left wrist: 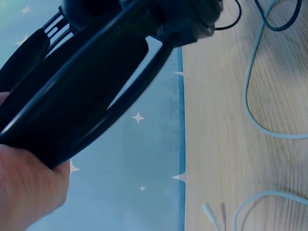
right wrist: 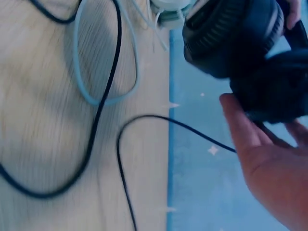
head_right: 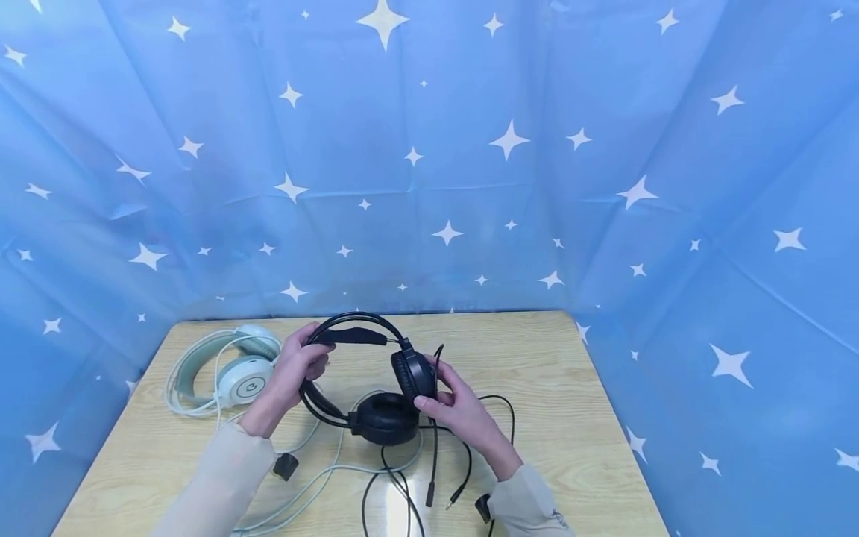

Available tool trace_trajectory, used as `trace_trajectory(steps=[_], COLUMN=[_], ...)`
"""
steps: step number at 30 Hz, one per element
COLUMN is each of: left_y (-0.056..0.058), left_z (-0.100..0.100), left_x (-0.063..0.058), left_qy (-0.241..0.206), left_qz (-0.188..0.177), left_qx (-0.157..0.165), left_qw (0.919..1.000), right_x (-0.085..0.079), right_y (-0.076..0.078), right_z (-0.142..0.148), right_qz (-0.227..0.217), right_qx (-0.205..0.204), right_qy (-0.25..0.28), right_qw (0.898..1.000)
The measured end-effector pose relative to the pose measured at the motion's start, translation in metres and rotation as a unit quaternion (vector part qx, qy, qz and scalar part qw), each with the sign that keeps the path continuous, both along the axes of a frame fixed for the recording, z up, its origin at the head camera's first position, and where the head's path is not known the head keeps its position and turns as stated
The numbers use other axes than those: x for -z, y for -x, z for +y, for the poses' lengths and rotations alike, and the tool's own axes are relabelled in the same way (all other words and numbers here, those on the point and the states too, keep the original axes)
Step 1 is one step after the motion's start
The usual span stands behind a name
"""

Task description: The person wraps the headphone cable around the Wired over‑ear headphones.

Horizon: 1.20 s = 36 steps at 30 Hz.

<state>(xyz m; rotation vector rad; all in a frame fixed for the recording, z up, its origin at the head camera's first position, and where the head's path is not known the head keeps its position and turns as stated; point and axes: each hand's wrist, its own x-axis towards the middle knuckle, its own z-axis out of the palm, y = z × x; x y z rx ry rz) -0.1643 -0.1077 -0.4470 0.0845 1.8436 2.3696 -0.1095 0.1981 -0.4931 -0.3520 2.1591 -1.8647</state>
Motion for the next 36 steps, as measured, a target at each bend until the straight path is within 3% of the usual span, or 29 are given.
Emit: trace_trajectory(steps=[2,5,8,11,14,17,22,27,31,34,36], left_y=[0.000,0.000,0.001,0.001,0.002,0.001,0.002,0.002,0.002,0.002,0.002], left_z=[-0.003,-0.008,-0.014,-0.019,-0.023,-0.026,-0.031,-0.036,-0.040,-0.041,-0.041], left_x=[-0.001,-0.003,-0.005,-0.007,-0.009,-0.009,-0.009,-0.008,-0.008,-0.007,-0.006], left_qy=[0.003,0.007,0.010,0.005,-0.002,-0.015,-0.042,-0.062,-0.062,-0.061,-0.060], left_qz=[0.003,0.006,0.008,0.014,0.025,0.037,0.057,0.073,0.083,0.085,0.083], left_qx=[0.003,0.002,0.003,0.009,0.023,0.043,0.089,0.108,0.105,0.103,0.104], left_qw=[1.0000,1.0000,0.9999,0.9998,0.9994,0.9983,0.9935,0.9895,0.9890,0.9892,0.9893], right_x=[0.000,0.000,-0.001,-0.001,0.001,0.005,0.012,0.010,-0.002,-0.013,-0.020], right_y=[0.000,0.002,0.007,0.014,0.022,0.033,0.044,0.040,0.034,0.031,0.031], right_z=[0.002,0.006,0.008,0.010,0.014,0.018,0.024,0.032,0.034,0.032,0.030], right_qz=[0.029,0.073,0.104,0.126,0.161,0.183,0.187,0.162,0.137,0.138,0.150], right_qx=[0.007,0.086,0.175,0.204,0.180,0.129,0.025,-0.019,-0.027,-0.014,0.006], right_qy=[-0.049,-0.098,-0.093,-0.101,-0.165,-0.215,-0.237,-0.196,-0.100,-0.039,-0.034], right_qw=[0.998,0.989,0.975,0.966,0.956,0.951,0.953,0.967,0.985,0.990,0.988])
